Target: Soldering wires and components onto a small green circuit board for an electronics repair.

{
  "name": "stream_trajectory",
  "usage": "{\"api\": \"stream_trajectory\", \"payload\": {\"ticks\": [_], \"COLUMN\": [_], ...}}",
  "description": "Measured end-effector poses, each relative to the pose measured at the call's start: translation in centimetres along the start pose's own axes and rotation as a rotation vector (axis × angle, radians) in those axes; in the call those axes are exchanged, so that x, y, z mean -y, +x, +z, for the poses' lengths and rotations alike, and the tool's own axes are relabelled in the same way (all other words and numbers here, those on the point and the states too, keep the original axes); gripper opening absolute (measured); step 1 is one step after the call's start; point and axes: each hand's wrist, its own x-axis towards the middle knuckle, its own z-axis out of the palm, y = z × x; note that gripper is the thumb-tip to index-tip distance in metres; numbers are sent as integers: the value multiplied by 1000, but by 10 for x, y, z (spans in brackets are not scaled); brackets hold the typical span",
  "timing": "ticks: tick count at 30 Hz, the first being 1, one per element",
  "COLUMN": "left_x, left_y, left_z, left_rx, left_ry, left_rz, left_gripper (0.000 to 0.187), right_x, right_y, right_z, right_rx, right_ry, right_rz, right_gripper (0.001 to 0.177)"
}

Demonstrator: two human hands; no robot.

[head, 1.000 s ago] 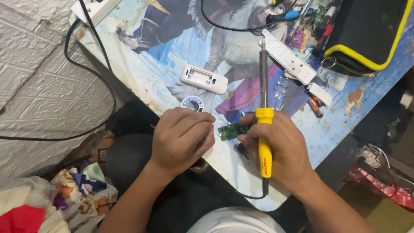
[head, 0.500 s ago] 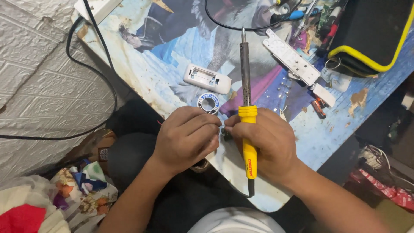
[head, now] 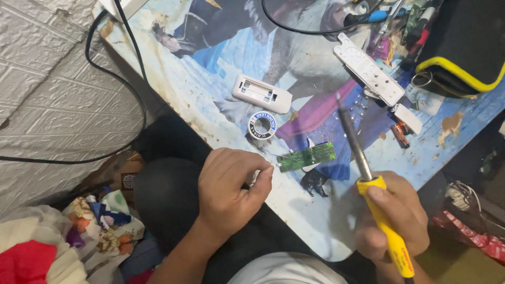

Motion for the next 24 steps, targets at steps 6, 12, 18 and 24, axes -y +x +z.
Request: {"api": "stream_trajectory", "payload": {"ticks": [6, 12, 18, 24], "left_x": [-9, -11, -12, -10], "left_y": [-16, -18, -15, -19], "left_z": [22, 39, 45, 48], "left_rx": [-19, -123, -130, -143], "left_ry": [-4, 114, 166, 186], "left_rz": [-123, -29, -71, -68], "left_gripper": [12, 19, 18, 15], "right_x": [48, -2, 13, 13], "right_y": [-16, -50, -59, -57], "right_z": [-37, -88, -57, -51], "right_rx": [232, 11, -114, -115], "right_ry": [-28, 354, 365, 457], "right_rz": [475, 976, 851, 765], "right_gripper": [34, 51, 54, 44]}}
